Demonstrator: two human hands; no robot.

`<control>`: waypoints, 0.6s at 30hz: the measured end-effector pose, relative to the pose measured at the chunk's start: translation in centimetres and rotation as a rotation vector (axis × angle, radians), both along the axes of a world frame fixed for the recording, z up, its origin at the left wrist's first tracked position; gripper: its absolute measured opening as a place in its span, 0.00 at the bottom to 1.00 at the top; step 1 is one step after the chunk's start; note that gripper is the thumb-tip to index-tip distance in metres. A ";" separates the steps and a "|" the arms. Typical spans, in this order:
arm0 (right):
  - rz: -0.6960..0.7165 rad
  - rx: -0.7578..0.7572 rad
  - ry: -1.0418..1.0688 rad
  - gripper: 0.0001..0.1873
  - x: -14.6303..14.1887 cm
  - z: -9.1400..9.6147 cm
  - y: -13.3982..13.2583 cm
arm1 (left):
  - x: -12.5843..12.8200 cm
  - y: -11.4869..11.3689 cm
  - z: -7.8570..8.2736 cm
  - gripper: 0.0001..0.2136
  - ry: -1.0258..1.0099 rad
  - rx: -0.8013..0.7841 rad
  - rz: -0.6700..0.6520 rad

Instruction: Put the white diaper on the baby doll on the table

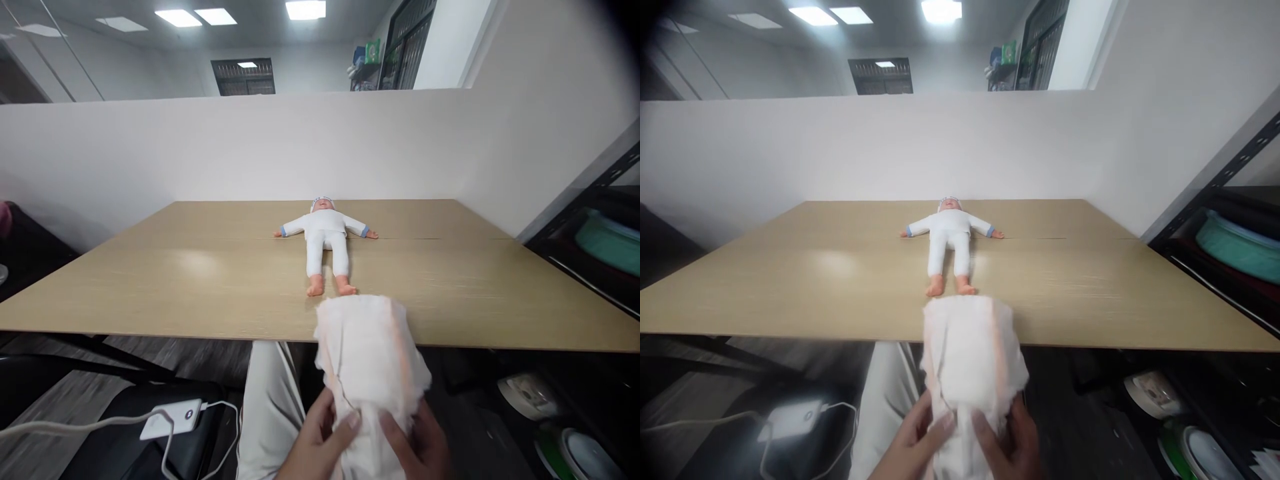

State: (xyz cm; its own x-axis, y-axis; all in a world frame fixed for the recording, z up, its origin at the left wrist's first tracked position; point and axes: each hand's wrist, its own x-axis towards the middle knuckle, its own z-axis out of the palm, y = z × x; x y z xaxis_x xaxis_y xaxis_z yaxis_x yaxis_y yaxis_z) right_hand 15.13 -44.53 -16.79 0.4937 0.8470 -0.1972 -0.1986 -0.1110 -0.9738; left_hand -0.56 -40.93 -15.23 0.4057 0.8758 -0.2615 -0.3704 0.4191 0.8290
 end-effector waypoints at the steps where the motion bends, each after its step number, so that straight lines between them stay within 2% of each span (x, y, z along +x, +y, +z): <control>1: 0.051 0.020 0.007 0.35 -0.3 0.4 1.3 | -0.1 0.8 -0.1 0.28 0.020 -0.002 0.029; 3: 0.148 0.038 0.014 0.33 -0.6 0.7 4.2 | -0.3 2.6 -0.6 0.28 0.043 -0.018 0.077; 6: 0.263 0.024 0.023 0.29 -0.8 -0.2 7.2 | -0.7 4.6 -1.6 0.28 0.035 -0.057 0.127; 9: 0.335 -0.015 0.034 0.28 -0.7 -2.0 8.1 | -1.1 5.4 -2.7 0.27 0.009 -0.073 0.133; 11: 0.377 -0.048 -0.035 0.26 -0.2 -3.1 7.9 | -1.3 5.5 -3.5 0.27 0.007 -0.104 0.144; 15: 0.407 -0.110 -0.463 0.21 1.5 -3.7 7.3 | -1.6 5.4 -4.9 0.28 0.026 -0.204 0.190; 18: 0.277 -0.103 -0.808 0.20 2.8 -3.0 7.3 | -1.9 5.3 -5.5 0.30 0.067 -0.245 0.202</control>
State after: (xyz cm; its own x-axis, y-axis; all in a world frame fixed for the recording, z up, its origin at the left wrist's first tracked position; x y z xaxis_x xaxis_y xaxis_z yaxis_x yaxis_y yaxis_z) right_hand 17.92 -37.22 -19.82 0.2937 0.9549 0.0428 0.5982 -0.1487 -0.7874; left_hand -2.50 -35.62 -20.74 0.2045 0.8448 -0.4945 -0.4146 0.5324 0.7380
